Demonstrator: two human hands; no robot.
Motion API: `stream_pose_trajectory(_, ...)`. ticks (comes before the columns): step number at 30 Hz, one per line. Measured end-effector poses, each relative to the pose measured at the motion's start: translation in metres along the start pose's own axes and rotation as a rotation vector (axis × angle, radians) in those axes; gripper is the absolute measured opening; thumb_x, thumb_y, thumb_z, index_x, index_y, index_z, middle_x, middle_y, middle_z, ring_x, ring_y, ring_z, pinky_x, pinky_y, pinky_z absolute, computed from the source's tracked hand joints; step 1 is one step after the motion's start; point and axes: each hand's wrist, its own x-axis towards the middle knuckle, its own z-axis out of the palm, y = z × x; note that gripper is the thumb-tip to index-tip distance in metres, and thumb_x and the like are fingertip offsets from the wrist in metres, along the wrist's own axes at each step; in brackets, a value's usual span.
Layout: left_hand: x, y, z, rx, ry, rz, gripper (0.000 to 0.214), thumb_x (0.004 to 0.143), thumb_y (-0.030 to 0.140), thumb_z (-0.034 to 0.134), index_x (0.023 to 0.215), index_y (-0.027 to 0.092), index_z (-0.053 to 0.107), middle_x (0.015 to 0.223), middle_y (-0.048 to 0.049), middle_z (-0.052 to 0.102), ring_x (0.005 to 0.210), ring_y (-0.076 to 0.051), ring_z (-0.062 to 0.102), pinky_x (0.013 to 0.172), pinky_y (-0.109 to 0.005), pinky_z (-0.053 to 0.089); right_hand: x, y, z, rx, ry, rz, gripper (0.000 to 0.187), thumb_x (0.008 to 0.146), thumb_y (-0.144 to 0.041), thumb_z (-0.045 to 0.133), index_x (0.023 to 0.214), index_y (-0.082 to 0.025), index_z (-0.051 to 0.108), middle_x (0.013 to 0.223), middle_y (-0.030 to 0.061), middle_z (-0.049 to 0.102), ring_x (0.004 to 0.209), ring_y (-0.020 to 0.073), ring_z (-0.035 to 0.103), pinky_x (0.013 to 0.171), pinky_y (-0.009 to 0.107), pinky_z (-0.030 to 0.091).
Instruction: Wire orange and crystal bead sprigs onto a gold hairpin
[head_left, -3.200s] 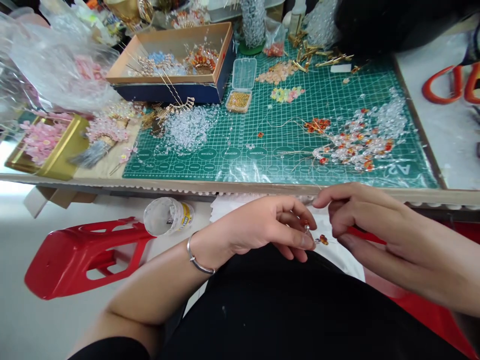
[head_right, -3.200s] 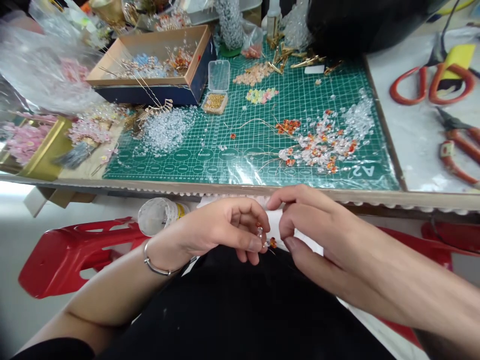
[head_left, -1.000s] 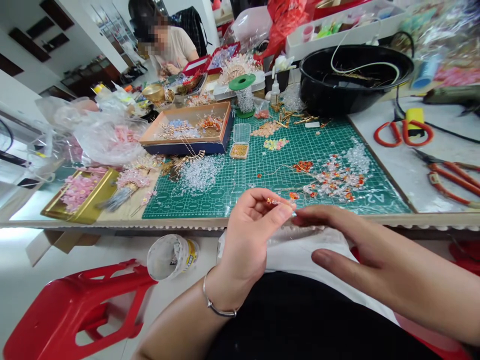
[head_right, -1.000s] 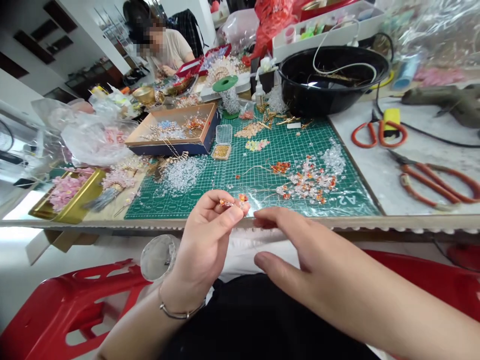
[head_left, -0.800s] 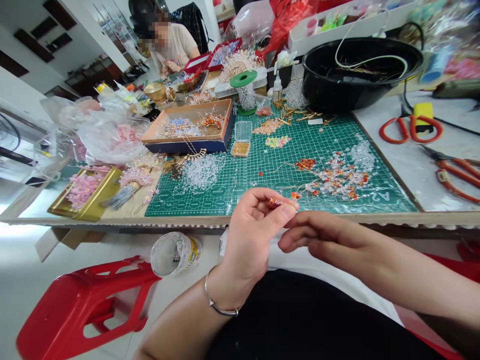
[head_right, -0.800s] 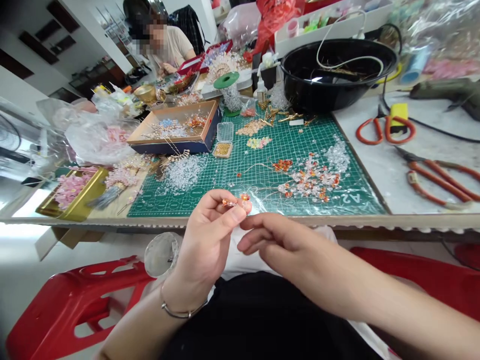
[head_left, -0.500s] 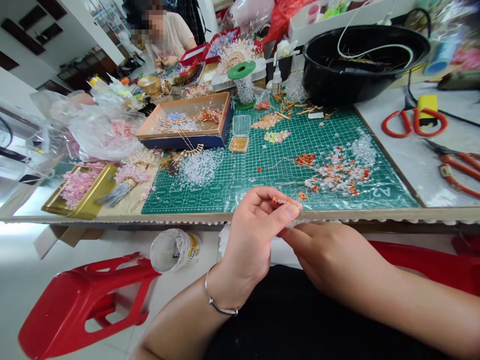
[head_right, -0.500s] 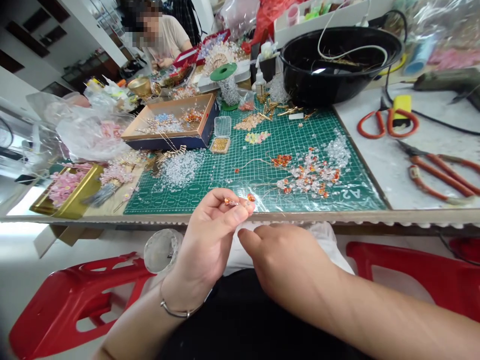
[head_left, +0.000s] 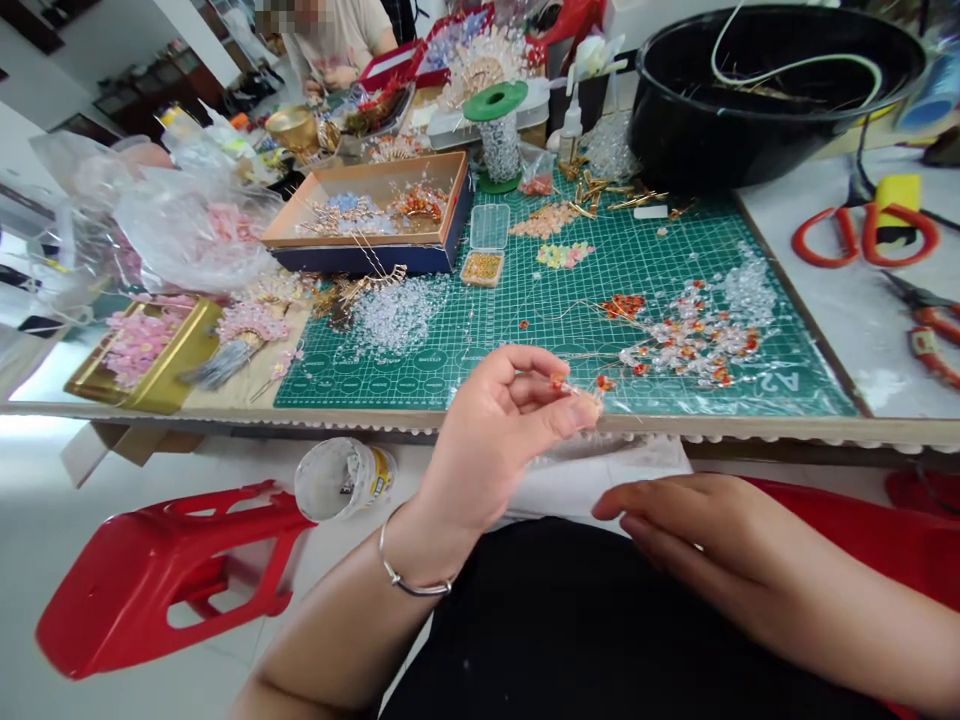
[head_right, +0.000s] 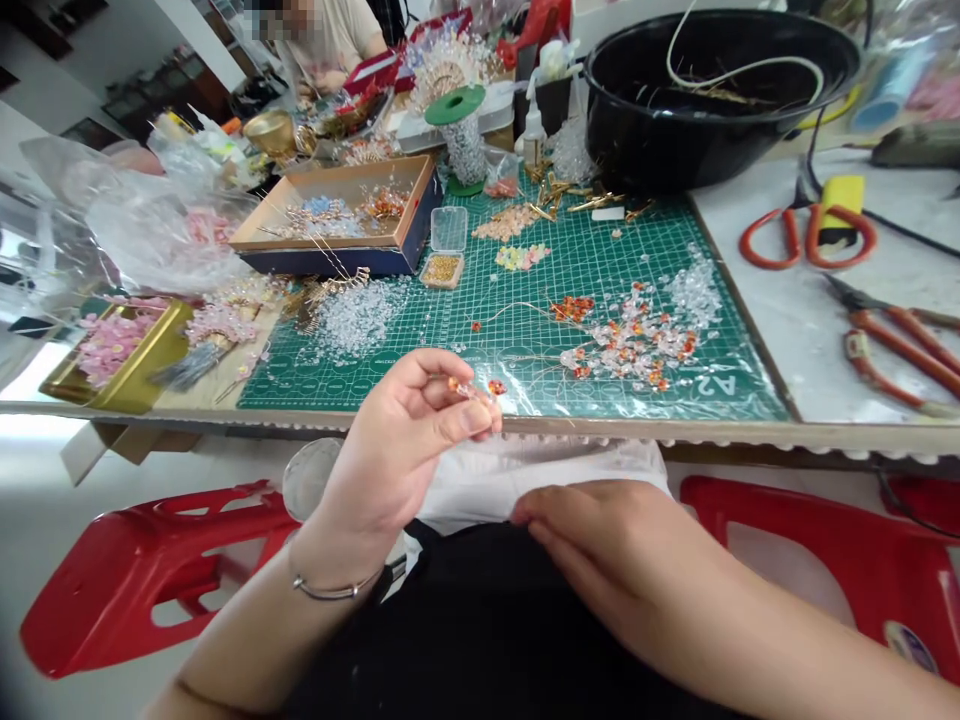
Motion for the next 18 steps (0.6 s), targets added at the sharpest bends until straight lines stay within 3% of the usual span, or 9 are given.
stream_pose_trajectory(2,-0.001,0.003,-0.006,0.14,-0.07,-0.097,0.027,0.078,0.014,0.084,0.097,0.022,0.067,0.077,0.0009,0.074,0.068,-0.012,0.071,0.069,-0.025,0.054,-0.009,0.007,-0.01,0.045,0.036,0.111,0.025,0.102,-0.037,0.054,0.12,-0.032,0.07,0.111,0.0007,0.078,0.094,0.0189,0.076,0.077,0.028,0.061)
stream_pose_trajectory(4,-0.003,0.003,-0.007,0.278,-0.147,-0.185,0.03,0.079,0.013,0.081,0.104,0.023,0.068,0.082,-0.0007,0.076,0.072,-0.015,0.073,0.069,-0.027,0.054,-0.012,0.012,-0.02,0.036,0.146,0.187,0.033,0.1,-0.047,0.056,0.128,-0.035,0.067,0.123,0.0018,0.075,0.107,0.0239,0.074,0.087,0.035,0.062)
stream_pose_trajectory(6,-0.005,0.002,-0.005,0.365,-0.205,-0.236,0.033,0.08,0.013,0.079,0.109,0.024,0.067,0.083,-0.0016,0.076,0.077,-0.017,0.074,0.071,-0.029,0.054,-0.008,0.011,-0.029,0.062,0.223,0.255,0.038,0.1,-0.053,0.054,0.131,-0.036,0.066,0.123,0.0032,0.075,0.107,0.0252,0.073,0.084,0.037,0.062)
stream_pose_trajectory(9,-0.008,-0.003,0.002,0.388,-0.24,-0.256,0.032,0.081,0.015,0.079,0.108,0.023,0.064,0.079,-0.0017,0.073,0.076,-0.019,0.073,0.069,-0.03,0.053,0.005,0.003,-0.034,0.179,0.198,0.3,0.034,0.099,-0.052,0.057,0.125,-0.035,0.07,0.116,0.0031,0.075,0.101,0.0234,0.072,0.078,0.033,0.06)
stream_pose_trajectory(12,-0.009,-0.006,0.006,0.4,-0.258,-0.234,0.032,0.079,0.019,0.082,0.104,0.023,0.062,0.078,-0.001,0.07,0.074,-0.019,0.071,0.067,-0.029,0.052,0.019,-0.003,-0.03,0.312,0.124,0.247,0.022,0.096,-0.043,0.062,0.11,-0.032,0.075,0.106,0.0019,0.076,0.095,0.0205,0.071,0.078,0.031,0.058)
stream_pose_trajectory(14,-0.01,-0.006,0.005,0.496,-0.263,-0.183,0.028,0.081,0.024,0.081,0.102,0.023,0.064,0.08,-0.0009,0.069,0.073,-0.017,0.068,0.066,-0.028,0.051,0.021,-0.002,-0.028,0.389,0.096,0.277,0.019,0.094,-0.043,0.063,0.097,-0.028,0.075,0.087,0.001,0.073,0.077,0.0171,0.068,0.066,0.028,0.056)
stream_pose_trajectory(16,-0.011,-0.002,0.0,0.705,-0.266,-0.085,0.017,0.085,0.027,0.078,0.097,0.023,0.068,0.081,-0.001,0.07,0.072,-0.016,0.064,0.064,-0.027,0.047,0.016,0.003,-0.03,0.435,0.108,0.365,0.024,0.093,-0.048,0.063,0.09,-0.026,0.072,0.074,0.0,0.066,0.064,0.0154,0.061,0.055,0.026,0.051)
stream_pose_trajectory(18,-0.013,0.005,-0.006,0.957,-0.268,0.048,0.003,0.089,0.026,0.073,0.089,0.023,0.072,0.081,-0.0006,0.071,0.073,-0.016,0.062,0.065,-0.028,0.044,0.004,0.012,-0.034,0.425,0.159,0.434,0.028,0.092,-0.053,0.065,0.091,-0.025,0.071,0.075,0.0013,0.066,0.066,0.0168,0.061,0.054,0.026,0.05)
